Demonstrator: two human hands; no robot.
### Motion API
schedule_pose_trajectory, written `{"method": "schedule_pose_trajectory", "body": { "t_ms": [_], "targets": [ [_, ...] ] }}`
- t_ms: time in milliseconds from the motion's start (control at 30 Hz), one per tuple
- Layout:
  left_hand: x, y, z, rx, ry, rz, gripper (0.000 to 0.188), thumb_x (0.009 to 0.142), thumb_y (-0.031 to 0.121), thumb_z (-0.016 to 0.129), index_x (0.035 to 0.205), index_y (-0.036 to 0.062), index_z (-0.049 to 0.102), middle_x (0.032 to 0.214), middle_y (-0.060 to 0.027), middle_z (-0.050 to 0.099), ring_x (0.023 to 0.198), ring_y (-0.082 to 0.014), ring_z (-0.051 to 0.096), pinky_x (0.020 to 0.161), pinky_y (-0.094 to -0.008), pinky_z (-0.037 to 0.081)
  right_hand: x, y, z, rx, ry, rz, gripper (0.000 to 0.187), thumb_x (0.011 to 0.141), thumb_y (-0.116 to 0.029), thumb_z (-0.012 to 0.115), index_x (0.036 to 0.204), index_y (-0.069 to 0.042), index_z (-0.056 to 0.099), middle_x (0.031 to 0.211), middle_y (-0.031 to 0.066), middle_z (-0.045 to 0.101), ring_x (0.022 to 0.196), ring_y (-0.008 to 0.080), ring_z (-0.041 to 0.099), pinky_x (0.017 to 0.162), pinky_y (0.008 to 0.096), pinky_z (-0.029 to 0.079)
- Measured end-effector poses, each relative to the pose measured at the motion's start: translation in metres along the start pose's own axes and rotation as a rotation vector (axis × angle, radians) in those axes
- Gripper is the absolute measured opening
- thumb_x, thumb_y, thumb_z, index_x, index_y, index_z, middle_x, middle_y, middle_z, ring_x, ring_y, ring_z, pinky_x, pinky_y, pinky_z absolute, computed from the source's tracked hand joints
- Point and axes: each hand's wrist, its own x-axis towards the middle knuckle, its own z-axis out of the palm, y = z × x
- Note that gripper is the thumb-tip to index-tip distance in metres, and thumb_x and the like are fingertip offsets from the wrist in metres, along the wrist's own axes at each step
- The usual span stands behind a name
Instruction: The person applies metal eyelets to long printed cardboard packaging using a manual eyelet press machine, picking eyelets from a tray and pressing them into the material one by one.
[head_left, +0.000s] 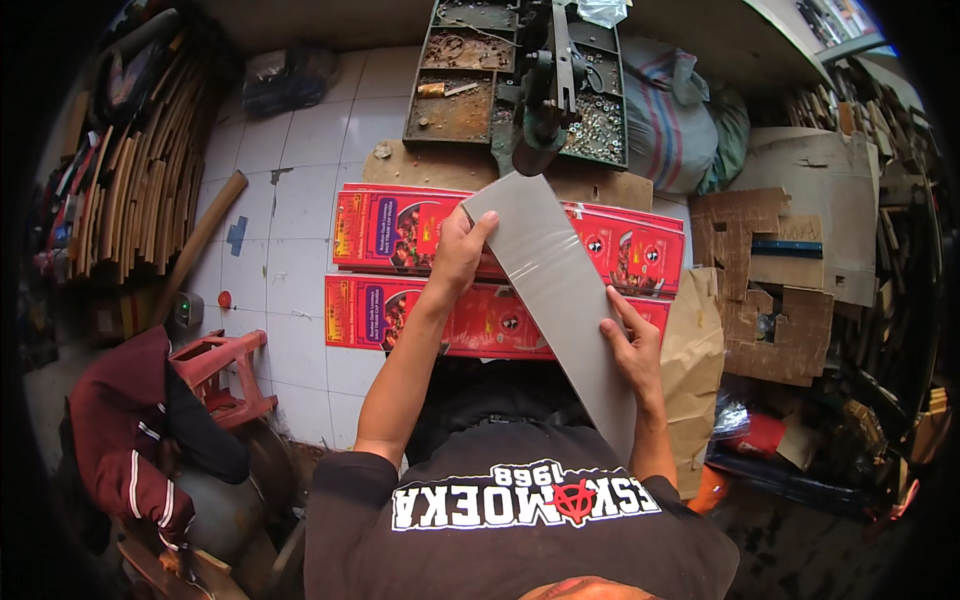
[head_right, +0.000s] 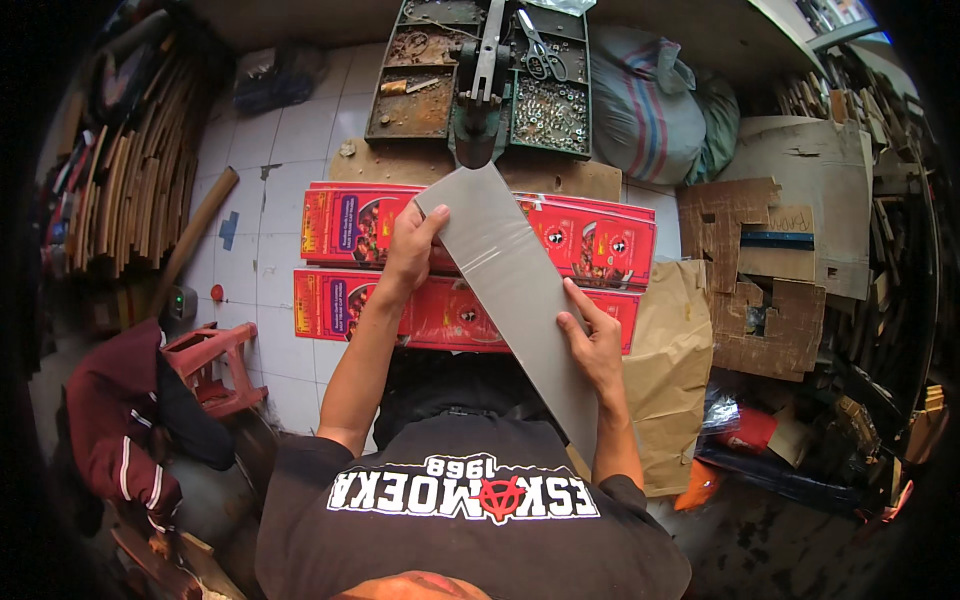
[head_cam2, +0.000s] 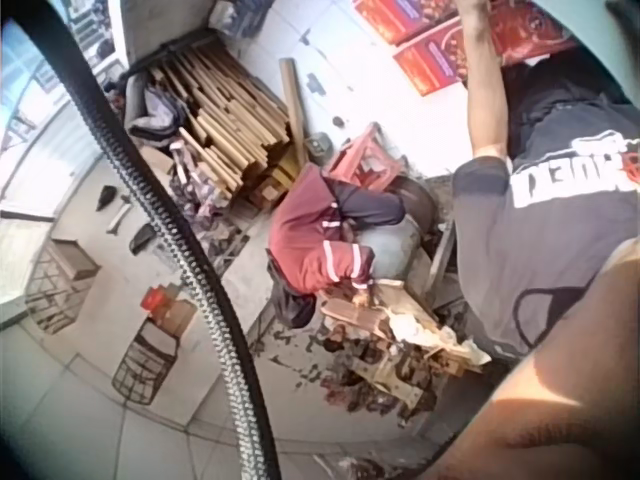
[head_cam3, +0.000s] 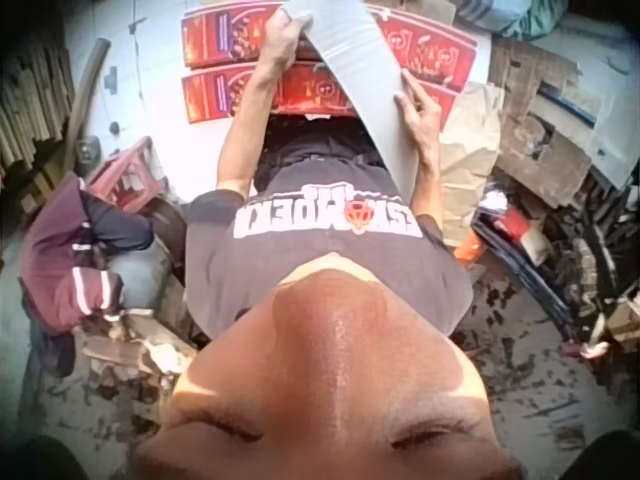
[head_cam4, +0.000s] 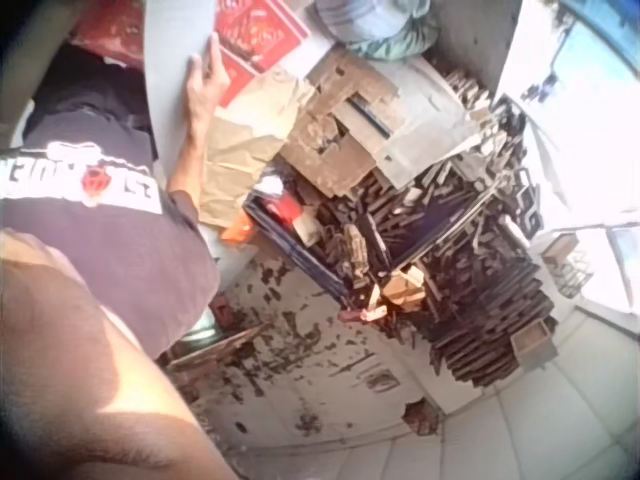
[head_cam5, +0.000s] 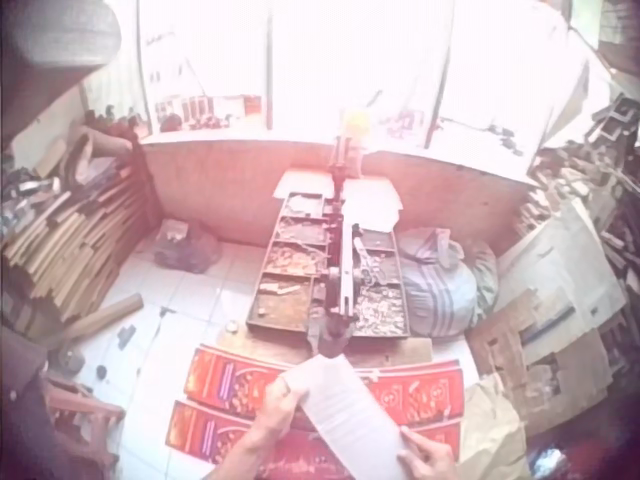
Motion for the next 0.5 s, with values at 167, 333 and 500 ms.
{"method": "schedule_pose_trajectory", "body": {
  "t_ms": [167,333,500],
  "targets": [
    [0.0015,0.0,0.0008,-0.025,-0.007,-0.005,0.037,0.099,0.015,0.057,0.128,-0.0072,0.051,0.114,-0.0112,0.065,0.1,-0.0141,0.063,0.089,-0.0296,0.051,0.0027,0.0035,0.0006,0.004,0.011,-0.046,0.046,0.092,-0.002,0.064,0.137,-0.003,0.056,0.123,0.0169,0.067,0.098,0.0113,0.064,0.083,0.0259,0.052],
    [0.0026,-0.0011,0.0005,-0.029,-0.019,0.009,0.036,0.098,0.014,0.057,0.127,-0.007,0.051,0.114,-0.0106,0.065,0.101,-0.0139,0.062,0.091,-0.03,0.05,0.0016,-0.0012,-0.0001,0.046,-0.004,0.041,0.046,0.092,-0.003,0.065,0.137,-0.003,0.055,0.123,0.0159,0.067,0.098,0.011,0.063,0.083,0.0255,0.052],
    [0.0027,-0.005,-0.0014,-0.038,-0.006,0.005,0.035,0.098,0.013,0.057,0.126,-0.007,0.051,0.115,-0.0104,0.065,0.101,-0.0136,0.062,0.092,-0.0303,0.049,0.0017,0.0043,-0.0007,0.021,-0.003,0.012,0.046,0.092,-0.003,0.065,0.137,-0.003,0.056,0.121,0.015,0.068,0.096,0.0097,0.063,0.082,0.0246,0.052]
  ]
}}
